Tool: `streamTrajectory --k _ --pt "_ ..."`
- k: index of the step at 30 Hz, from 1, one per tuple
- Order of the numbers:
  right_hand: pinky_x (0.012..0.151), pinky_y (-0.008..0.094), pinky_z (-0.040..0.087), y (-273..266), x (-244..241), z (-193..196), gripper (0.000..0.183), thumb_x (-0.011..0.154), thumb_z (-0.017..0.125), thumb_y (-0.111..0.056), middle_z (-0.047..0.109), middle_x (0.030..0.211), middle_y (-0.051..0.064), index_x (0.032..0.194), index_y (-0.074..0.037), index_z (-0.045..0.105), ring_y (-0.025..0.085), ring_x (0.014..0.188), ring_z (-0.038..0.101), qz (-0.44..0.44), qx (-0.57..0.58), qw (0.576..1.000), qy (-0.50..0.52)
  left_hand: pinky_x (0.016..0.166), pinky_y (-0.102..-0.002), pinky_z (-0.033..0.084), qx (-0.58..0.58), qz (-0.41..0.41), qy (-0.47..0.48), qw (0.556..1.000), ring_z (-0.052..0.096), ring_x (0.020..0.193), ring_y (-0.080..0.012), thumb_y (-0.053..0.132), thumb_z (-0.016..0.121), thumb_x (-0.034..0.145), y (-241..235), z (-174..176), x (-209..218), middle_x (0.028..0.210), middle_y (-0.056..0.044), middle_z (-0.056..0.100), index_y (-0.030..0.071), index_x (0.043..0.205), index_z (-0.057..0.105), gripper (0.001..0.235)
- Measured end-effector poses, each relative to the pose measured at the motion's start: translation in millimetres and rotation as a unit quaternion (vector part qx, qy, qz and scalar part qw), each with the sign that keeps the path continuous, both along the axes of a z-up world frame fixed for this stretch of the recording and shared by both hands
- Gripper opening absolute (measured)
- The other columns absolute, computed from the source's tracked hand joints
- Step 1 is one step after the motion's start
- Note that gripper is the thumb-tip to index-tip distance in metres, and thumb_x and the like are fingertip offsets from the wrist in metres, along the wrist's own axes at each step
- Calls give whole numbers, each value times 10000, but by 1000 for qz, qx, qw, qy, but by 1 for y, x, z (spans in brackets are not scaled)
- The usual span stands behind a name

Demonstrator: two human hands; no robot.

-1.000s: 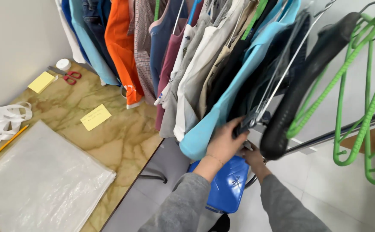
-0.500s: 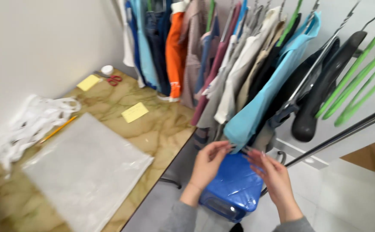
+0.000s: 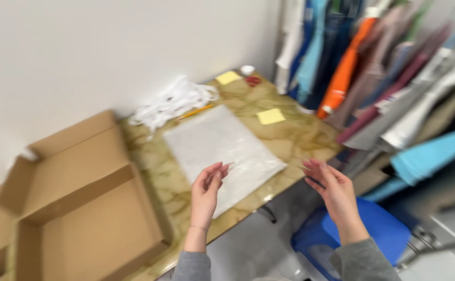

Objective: The person opens a cardboard box and removes a pair of jeans wrapped in plastic. They unwrap the jeans, unfold them, and place them on a white hanger. Finally, the person hangs the jeans on a clothing rack and closes the empty box.

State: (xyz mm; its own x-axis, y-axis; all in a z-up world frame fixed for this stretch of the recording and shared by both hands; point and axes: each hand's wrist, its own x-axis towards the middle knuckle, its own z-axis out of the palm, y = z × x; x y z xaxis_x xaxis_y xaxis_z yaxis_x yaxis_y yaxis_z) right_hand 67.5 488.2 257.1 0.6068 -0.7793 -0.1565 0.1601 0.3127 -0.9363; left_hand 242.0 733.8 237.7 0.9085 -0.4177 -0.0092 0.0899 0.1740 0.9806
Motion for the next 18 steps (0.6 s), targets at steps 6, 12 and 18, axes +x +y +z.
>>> streamTrajectory --k 6,12,18 --pt "963 407 561 55 57 1 381 1087 529 -238 743 1215 229 1322 18 688 320 1133 714 116 -14 993 31 984 -304 561 -4 144 72 987 748 1175 -181 168 613 996 105 -15 1 1289 -101 803 71 1318 707 350" --pt "985 471 566 100 121 1 408 1084 521 -231 733 1206 272 1314 68 677 376 1131 711 192 -9 980 46 1036 -350 557 -28 262 98 960 738 1239 -226 181 621 986 188 -28 5 1333 -146 783 35 1340 682 388" --pt "979 467 558 135 190 10 430 1081 516 -255 730 1229 273 1309 75 671 397 1144 709 254 13 966 50 1054 -362 521 3 360 131 924 732 1240 -208 150 606 1005 243 -1 24 1313 -102 794 67 1323 701 341"
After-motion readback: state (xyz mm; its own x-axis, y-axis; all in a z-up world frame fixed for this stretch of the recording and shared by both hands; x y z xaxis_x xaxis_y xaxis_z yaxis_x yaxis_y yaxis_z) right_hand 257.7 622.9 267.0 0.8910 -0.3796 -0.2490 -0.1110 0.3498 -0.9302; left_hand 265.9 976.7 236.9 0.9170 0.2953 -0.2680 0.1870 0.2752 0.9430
